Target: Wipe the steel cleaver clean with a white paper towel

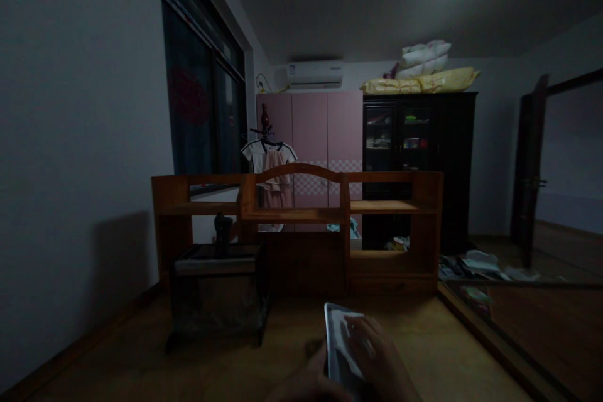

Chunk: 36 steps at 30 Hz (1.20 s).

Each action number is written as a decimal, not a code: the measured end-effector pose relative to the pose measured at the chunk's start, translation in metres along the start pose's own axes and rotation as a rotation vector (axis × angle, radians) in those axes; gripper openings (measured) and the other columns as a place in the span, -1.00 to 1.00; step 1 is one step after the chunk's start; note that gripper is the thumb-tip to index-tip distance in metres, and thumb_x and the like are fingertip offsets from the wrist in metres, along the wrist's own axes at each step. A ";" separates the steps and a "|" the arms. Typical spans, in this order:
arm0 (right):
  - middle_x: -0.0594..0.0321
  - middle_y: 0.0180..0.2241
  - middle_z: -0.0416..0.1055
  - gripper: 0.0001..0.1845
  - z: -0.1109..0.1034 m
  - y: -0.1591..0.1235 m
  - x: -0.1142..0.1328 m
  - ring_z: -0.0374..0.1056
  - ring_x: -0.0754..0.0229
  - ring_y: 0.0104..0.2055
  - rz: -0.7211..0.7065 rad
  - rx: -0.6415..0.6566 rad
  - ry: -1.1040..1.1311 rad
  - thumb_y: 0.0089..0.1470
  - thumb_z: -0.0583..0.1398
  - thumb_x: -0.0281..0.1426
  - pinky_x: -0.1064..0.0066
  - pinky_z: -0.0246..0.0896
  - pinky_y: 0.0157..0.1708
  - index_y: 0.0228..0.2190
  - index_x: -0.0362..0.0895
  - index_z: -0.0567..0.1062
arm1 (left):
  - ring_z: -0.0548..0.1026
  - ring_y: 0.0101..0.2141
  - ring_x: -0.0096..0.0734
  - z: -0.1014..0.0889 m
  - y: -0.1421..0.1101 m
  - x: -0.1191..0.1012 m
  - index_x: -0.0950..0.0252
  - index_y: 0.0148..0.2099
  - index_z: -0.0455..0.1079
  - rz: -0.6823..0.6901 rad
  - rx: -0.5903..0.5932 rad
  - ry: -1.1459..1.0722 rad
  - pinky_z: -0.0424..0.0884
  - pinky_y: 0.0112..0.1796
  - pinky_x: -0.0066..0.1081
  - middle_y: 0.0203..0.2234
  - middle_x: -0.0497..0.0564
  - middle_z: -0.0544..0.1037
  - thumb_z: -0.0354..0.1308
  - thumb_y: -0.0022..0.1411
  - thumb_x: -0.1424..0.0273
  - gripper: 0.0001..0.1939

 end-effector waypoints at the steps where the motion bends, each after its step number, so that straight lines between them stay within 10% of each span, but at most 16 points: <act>1: 0.09 -0.11 0.42 -0.71 0.000 0.000 0.000 0.38 0.09 -0.07 0.002 0.002 -0.001 0.19 0.08 -0.31 0.29 0.33 -0.08 -0.08 -0.02 0.46 | 0.38 -0.01 -0.03 0.000 0.000 0.001 0.12 0.16 0.23 0.003 0.003 -0.004 0.22 0.02 -0.18 -0.09 -0.01 0.46 0.41 -0.39 0.55 -0.03; 36: 0.10 -0.13 0.41 -0.75 -0.001 -0.002 0.015 0.36 0.10 -0.09 -0.022 0.040 0.037 0.20 0.09 -0.35 0.30 0.30 -0.08 -0.11 -0.05 0.47 | 0.43 -0.06 -0.11 -0.016 0.014 0.034 0.25 0.17 0.21 0.093 -0.011 -0.069 0.30 -0.06 -0.23 -0.10 0.04 0.49 0.36 -0.27 0.62 -0.12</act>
Point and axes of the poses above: each hand's wrist, its own y-axis towards the middle knuckle, its own z-axis out of the palm, x = y × z, the point moved 6 cm from there along y, towards the middle knuckle
